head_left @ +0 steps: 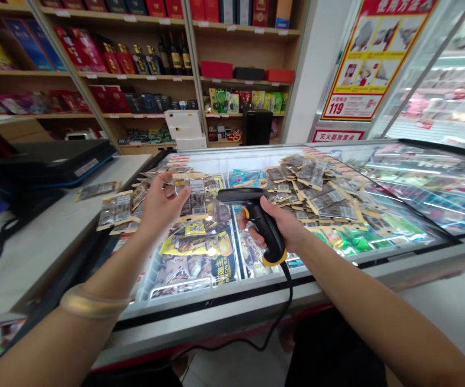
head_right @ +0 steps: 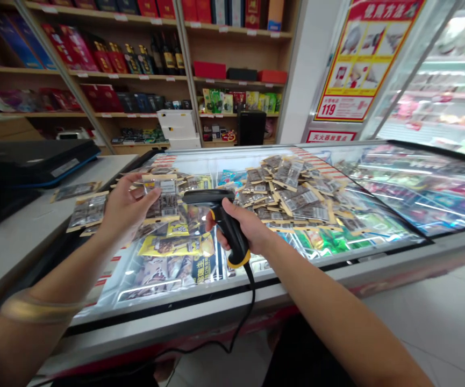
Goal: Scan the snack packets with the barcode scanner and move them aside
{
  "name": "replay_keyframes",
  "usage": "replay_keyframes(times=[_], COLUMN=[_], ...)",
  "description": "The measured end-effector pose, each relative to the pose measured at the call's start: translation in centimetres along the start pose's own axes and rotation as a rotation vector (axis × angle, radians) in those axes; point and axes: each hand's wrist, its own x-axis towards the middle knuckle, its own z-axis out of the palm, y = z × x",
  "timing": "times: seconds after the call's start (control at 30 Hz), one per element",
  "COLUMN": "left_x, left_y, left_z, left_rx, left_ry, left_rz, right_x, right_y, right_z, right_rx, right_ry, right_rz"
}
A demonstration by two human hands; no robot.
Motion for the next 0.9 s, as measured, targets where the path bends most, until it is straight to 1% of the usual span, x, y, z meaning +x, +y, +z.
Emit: replay_keyframes(times=[0.07, 0.13, 0.2, 0.27, 0.33, 0.4, 0.47, 0.5, 0.57, 0.63, 0.7, 0.73, 0.9], left_x=[1.0, 1.8, 2.1, 2.0, 1.6, 1.2, 0.7, 0.5, -0.1, -0.8, -1.3, -1.6, -2.0], left_y=[2.0, 4.2, 6.1, 7.6, 8.7, 9.4, 9.7, 9.7, 9.6, 9.2, 8.7, 8.4, 7.6], left_z=[2.2, 5.4, 9.3, 13.5, 17.8, 21.7, 24.9, 26.1, 27.7, 28.5, 28.5, 28.4, 28.1], left_rx=[-0.003, 0.007, 0.026, 0.065, 0.140, 0.237, 0.349, 0.414, 0.574, 0.730, 0.823, 0.842, 0.883], left_ry=[-0.062, -0.139, -0.244, -0.381, -0.486, -0.527, -0.575, -0.606, -0.644, -0.638, -0.626, -0.627, -0.654], left_rz=[0.059, 0.109, 0.146, 0.161, 0.225, 0.343, 0.440, 0.474, 0.547, 0.645, 0.732, 0.754, 0.749], right_x=[-1.6, -3.8, -6.2, -8.5, -10.4, -11.8, -12.6, -12.8, -12.8, -12.6, -12.2, -12.0, -11.5], right_y=[-1.8, -3.9, -5.8, -7.5, -8.7, -9.5, -9.8, -9.8, -9.6, -9.3, -9.0, -8.8, -8.5], right_z=[-0.9, -2.3, -4.1, -6.1, -8.1, -9.8, -11.2, -11.8, -12.6, -13.1, -13.4, -13.5, -13.7], right_rx=[0.000, -0.010, -0.026, -0.036, -0.034, -0.009, 0.043, 0.075, 0.137, 0.182, 0.210, 0.219, 0.253], right_ry=[0.070, 0.168, 0.268, 0.383, 0.503, 0.598, 0.662, 0.683, 0.715, 0.730, 0.733, 0.730, 0.730], right_rz=[-0.060, -0.135, -0.220, -0.295, -0.352, -0.387, -0.406, -0.411, -0.418, -0.411, -0.379, -0.363, -0.333])
